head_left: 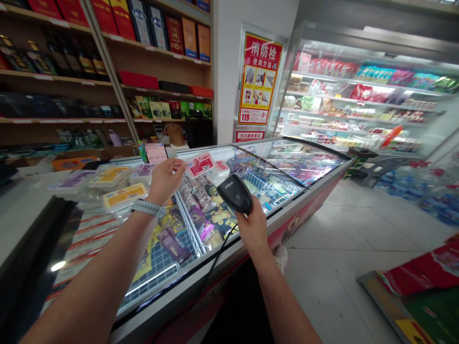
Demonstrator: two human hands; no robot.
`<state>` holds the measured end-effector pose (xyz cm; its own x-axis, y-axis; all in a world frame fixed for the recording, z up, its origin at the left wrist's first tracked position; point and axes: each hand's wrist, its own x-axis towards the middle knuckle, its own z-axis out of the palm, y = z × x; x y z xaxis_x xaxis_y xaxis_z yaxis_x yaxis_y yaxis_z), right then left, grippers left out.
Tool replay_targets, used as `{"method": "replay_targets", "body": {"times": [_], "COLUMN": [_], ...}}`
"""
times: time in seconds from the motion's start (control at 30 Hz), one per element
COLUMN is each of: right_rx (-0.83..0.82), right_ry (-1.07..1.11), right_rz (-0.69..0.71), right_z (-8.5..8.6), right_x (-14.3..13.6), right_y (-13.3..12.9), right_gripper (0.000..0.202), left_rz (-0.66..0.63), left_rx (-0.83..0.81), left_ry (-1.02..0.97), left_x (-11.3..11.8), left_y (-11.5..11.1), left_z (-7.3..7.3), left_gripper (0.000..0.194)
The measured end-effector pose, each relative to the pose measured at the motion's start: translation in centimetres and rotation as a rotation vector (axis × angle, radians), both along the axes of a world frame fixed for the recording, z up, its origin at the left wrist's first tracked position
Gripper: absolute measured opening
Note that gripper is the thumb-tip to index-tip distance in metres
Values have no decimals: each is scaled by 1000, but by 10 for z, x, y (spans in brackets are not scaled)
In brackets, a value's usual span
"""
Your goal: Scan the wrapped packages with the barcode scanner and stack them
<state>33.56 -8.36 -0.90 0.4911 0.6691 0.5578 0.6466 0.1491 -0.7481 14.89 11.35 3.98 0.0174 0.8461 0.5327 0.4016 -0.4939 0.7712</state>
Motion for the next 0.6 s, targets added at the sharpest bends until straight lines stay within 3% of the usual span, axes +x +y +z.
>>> {"method": "replay_targets", "body": {"times": [0.23,0.6], "right_rx": [5,-36], "right_ry": [-53,-85], "right_rz": [-8,7], "right_z": [-4,-4], "right_x": [-1,-5], "right_y": [2,0], "right_gripper": [27,28], "left_rz": [-29,-16], "left_rx": [30,10], "left_ry": [21,12], "left_x": [-2,-5], "left_y": [6,6], "left_z": [-7,-6], "left_gripper": [25,22]}}
